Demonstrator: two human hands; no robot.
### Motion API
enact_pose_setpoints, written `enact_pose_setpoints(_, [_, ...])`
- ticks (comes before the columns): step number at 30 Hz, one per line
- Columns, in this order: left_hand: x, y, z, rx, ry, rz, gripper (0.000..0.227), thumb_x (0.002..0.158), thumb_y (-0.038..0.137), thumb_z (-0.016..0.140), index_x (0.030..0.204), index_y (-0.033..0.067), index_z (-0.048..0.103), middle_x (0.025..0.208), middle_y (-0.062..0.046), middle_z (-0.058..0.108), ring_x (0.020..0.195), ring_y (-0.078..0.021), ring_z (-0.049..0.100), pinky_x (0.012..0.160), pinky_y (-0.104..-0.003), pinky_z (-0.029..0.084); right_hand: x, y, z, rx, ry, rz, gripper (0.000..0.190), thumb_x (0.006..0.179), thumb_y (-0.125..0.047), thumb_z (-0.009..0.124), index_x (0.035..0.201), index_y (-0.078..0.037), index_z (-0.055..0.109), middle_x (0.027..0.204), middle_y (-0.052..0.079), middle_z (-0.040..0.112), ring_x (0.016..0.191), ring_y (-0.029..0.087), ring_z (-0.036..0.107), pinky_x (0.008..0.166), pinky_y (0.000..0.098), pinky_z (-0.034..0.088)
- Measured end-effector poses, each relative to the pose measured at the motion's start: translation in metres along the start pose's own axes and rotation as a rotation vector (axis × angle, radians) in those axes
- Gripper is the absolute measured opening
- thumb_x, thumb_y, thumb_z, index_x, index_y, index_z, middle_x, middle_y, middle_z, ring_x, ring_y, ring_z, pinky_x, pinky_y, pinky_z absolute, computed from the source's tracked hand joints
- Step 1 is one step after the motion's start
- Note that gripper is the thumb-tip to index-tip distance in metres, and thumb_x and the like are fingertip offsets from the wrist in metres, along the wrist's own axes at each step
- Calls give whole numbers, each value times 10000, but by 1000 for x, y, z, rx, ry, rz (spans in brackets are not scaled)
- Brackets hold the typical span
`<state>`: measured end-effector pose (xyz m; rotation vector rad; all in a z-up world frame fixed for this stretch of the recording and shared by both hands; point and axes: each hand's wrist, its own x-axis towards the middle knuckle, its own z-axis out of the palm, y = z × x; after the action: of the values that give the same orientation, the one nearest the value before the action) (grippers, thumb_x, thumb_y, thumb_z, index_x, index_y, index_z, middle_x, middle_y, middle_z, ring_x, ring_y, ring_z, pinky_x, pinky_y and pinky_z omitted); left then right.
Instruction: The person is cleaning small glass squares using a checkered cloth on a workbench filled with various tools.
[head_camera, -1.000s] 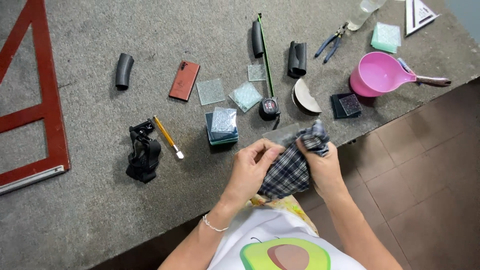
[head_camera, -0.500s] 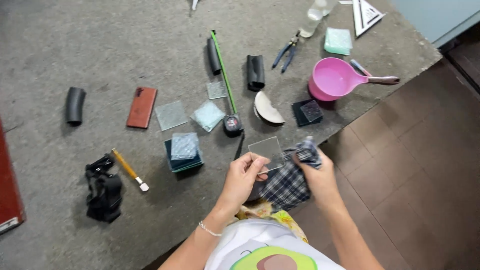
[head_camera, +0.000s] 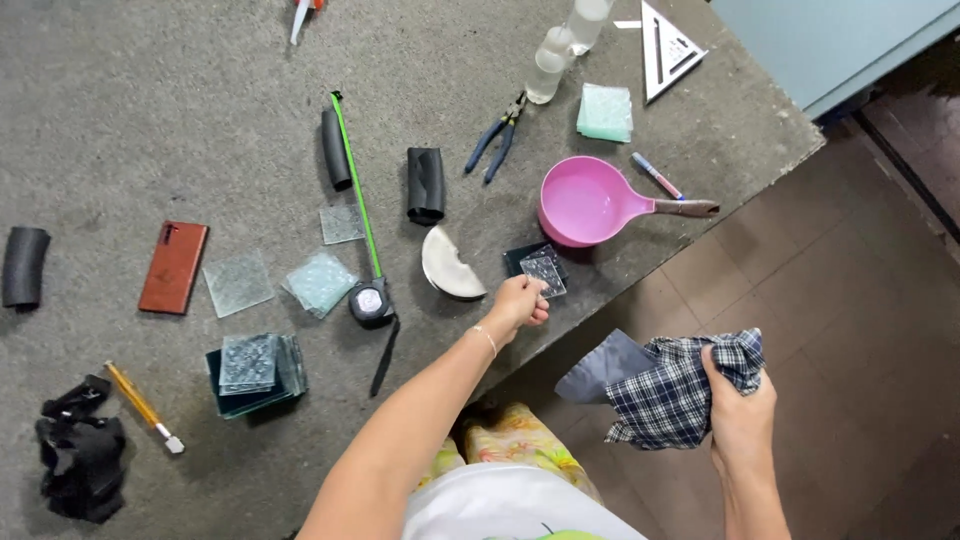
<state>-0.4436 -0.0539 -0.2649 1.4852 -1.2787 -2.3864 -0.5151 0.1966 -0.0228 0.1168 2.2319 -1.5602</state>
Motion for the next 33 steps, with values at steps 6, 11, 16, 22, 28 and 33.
enact_pose_setpoints(6, [-18,14,3,240,-5,-60,382,1077,268,377,1384,101,531,1127,-122,763,646,-179,744,560,-296,478,70,27,-9,42,-32,-140,325,1023,-288,854,1233,-104,687,1179,64,768,1068,178,761,992,316,658])
enact_pose_setpoints(11, [-83,4,-41,93,-51,55,644,1066,254,548,1696,164,450,1107,-100,756,697,-179,720,643,-306,567,78,-1,22,-10,-107,-180,283,1099,-257,816,1271,-75,683,1222,95,760,1144,215,781,1021,341,685])
enact_pose_setpoints(16, [-154,52,-150,412,375,319,446,1024,160,572,1448,153,713,980,-60,795,671,-162,663,672,-325,526,72,-24,54,-28,-219,-214,253,1073,-235,807,1225,-63,699,1197,98,760,1123,211,757,1004,346,649])
enact_pose_setpoints(22, [-127,43,-294,1138,770,307,378,1063,153,687,1432,90,634,1301,-121,680,1204,-313,656,1039,-450,585,66,-33,66,-35,-291,-238,182,1062,-200,801,1166,-88,701,1138,59,749,1088,176,737,972,330,632])
enact_pose_setpoints(28, [-86,41,-322,1420,684,207,931,946,272,852,1699,102,332,1709,-220,413,1582,-423,367,1305,-619,279,47,-48,62,-120,-207,-166,279,1046,-220,801,1246,-43,718,1193,116,752,1131,235,724,971,394,610])
enact_pose_setpoints(33, [-84,44,-325,1403,657,181,933,926,326,894,1666,65,388,1514,-180,616,1458,-394,518,1263,-589,348,26,-54,53,-162,-177,-120,309,1051,-207,781,1281,-10,723,1213,178,755,1144,319,733,983,450,616])
